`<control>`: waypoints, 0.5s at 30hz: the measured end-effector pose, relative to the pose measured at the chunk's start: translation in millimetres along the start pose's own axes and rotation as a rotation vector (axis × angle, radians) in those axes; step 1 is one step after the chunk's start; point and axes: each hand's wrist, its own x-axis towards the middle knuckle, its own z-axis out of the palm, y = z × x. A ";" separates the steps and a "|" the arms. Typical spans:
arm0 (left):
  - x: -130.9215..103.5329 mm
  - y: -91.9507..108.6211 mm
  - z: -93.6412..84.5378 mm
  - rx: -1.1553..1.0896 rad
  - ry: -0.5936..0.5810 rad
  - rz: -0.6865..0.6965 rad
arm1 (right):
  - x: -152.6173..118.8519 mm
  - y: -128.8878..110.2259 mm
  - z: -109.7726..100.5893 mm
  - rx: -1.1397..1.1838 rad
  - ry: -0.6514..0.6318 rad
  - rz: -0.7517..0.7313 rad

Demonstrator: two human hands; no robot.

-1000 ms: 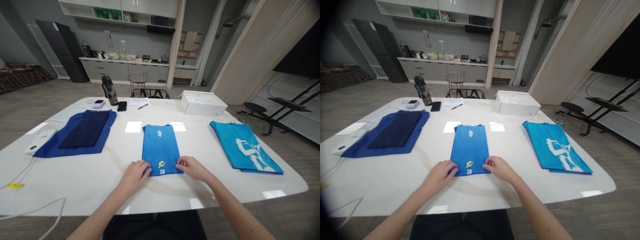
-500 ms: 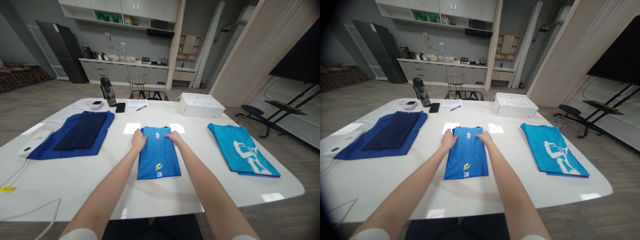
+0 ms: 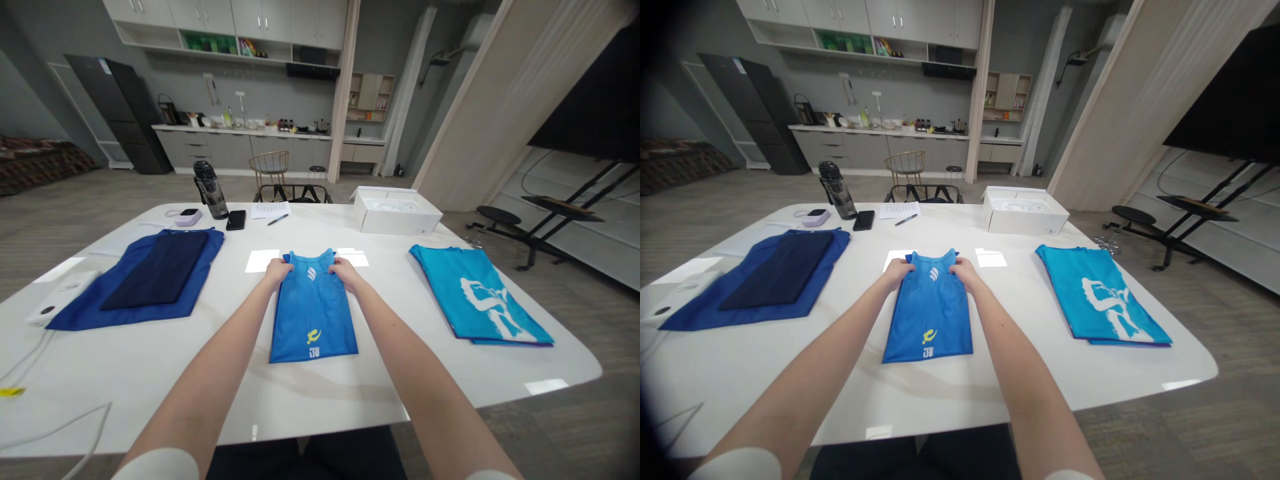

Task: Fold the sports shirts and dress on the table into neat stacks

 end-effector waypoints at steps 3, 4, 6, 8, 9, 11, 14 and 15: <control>-4.7 1.1 3.9 -0.017 0.006 0.021 | 1.0 -4.1 -0.3 0.058 -0.030 0.055; -6.2 1.1 4.3 -0.023 0.014 0.029 | 1.7 -4.8 -0.5 0.062 -0.029 0.077; -9.4 0.6 4.2 -0.038 0.029 0.043 | 2.8 -5.0 -1.5 0.050 -0.011 0.111; -13.2 0.8 3.0 -0.075 0.033 0.066 | 1.9 -4.2 -3.5 0.021 0.013 0.109; -15.3 1.7 2.3 -0.096 0.031 0.079 | 0.4 -3.5 -5.1 0.004 0.025 0.093; -19.6 5.5 1.3 -0.130 0.026 0.102 | -4.6 -1.9 -9.6 -0.027 0.044 0.039; -24.2 16.6 4.5 -0.169 0.013 0.138 | -15.5 2.3 -22.7 -0.060 0.070 -0.039; -25.0 21.3 7.6 -0.194 -0.003 0.160 | -19.6 4.8 -29.3 -0.070 0.085 -0.063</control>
